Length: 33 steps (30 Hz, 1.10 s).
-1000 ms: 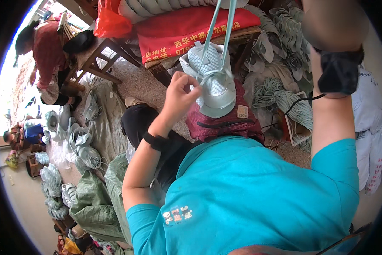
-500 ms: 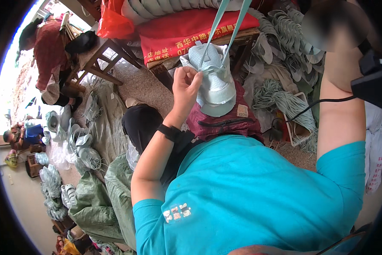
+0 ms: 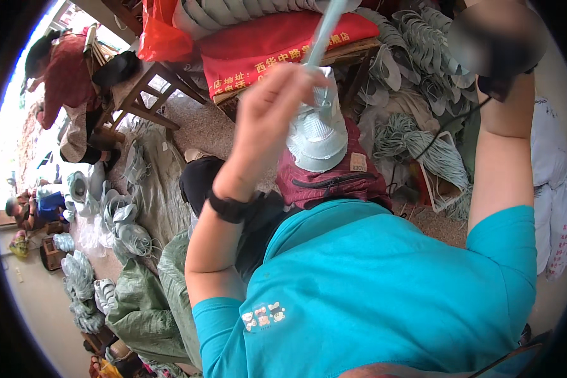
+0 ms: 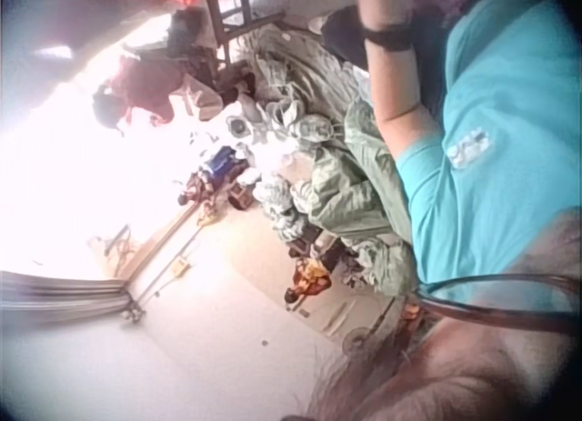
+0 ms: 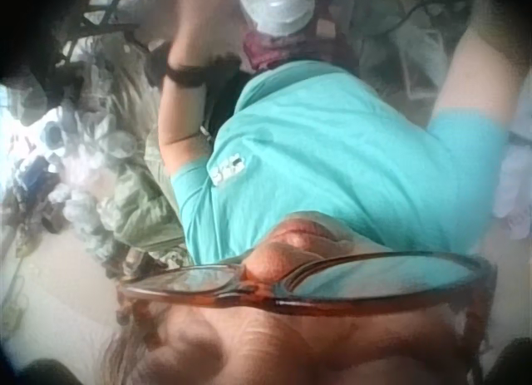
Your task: The person threads a white shoelace through the eyelets of a light green sneaker, pulling the lace tight and adjusting the loops. They repeat this process for multiple shoes, handling them one at a time in a cluttered workspace.
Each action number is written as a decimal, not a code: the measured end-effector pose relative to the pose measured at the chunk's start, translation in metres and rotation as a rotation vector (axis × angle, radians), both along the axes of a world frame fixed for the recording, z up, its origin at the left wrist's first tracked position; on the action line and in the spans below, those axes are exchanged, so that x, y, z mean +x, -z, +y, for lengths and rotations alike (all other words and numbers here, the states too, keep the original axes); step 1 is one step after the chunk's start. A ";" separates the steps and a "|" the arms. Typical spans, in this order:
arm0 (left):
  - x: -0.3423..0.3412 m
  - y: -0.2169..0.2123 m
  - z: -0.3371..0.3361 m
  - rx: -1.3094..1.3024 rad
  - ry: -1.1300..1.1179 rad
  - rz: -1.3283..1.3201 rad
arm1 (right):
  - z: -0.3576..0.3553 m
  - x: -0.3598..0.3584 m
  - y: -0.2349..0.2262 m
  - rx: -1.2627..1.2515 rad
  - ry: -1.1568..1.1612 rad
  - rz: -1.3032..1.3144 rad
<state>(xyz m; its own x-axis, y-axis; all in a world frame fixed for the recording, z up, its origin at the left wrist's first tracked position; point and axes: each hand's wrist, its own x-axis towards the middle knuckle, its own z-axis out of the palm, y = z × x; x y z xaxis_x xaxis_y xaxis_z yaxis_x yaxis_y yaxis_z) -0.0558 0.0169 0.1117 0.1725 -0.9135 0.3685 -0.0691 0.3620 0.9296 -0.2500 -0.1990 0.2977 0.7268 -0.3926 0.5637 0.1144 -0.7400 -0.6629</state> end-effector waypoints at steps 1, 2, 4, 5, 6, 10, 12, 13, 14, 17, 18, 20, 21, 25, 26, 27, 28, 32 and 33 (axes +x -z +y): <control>0.018 0.000 0.005 0.081 -0.142 0.094 | 0.003 0.005 0.006 -0.005 -0.023 0.045; 0.030 0.002 0.000 -0.134 -0.177 0.278 | 0.007 0.009 0.015 -0.006 -0.047 0.096; 0.069 0.008 -0.002 -0.216 -0.115 0.507 | 0.013 0.015 0.038 -0.007 -0.083 0.192; 0.086 0.011 0.008 -0.212 -0.043 0.667 | 0.015 0.027 0.059 0.004 -0.143 0.232; 0.097 0.013 0.015 -0.210 -0.053 0.772 | 0.021 0.040 0.085 0.018 -0.209 0.270; 0.125 0.036 0.015 -0.185 0.010 0.894 | 0.045 0.052 0.187 -0.001 -0.225 0.386; 0.120 0.041 0.013 -0.128 -0.085 0.876 | 0.053 0.046 0.244 -0.050 -0.157 0.381; 0.117 0.042 0.017 -0.099 -0.140 0.860 | 0.057 0.045 0.268 -0.094 -0.124 0.357; 0.120 0.047 0.024 -0.065 -0.170 0.846 | 0.062 0.045 0.279 -0.137 -0.097 0.333; 0.138 0.066 0.049 0.009 -0.262 0.820 | 0.067 0.048 0.274 -0.447 0.150 0.212; 0.143 0.070 0.056 0.019 -0.292 0.822 | 0.070 0.046 0.270 -0.313 0.121 0.284; 0.151 0.076 0.061 0.011 -0.307 0.841 | 0.075 0.042 0.262 -0.041 0.063 0.422; 0.152 0.079 0.063 0.006 -0.302 0.847 | 0.074 0.042 0.263 -0.075 0.053 0.417; 0.148 0.084 0.063 0.007 -0.309 0.847 | 0.073 0.045 0.260 -0.068 0.052 0.523; 0.147 0.083 0.062 0.008 -0.318 0.839 | 0.073 0.047 0.257 -0.033 0.060 0.580; 0.148 0.084 0.063 0.009 -0.310 0.851 | 0.074 0.049 0.259 -0.065 0.080 0.501; 0.148 0.084 0.064 0.009 -0.302 0.864 | 0.076 0.051 0.263 -0.097 0.100 0.423; 0.141 0.076 0.066 0.057 -0.440 0.850 | 0.066 0.047 0.269 -0.670 0.073 0.188; 0.148 0.078 0.071 0.036 -0.418 0.856 | 0.061 0.043 0.273 -0.672 0.045 0.175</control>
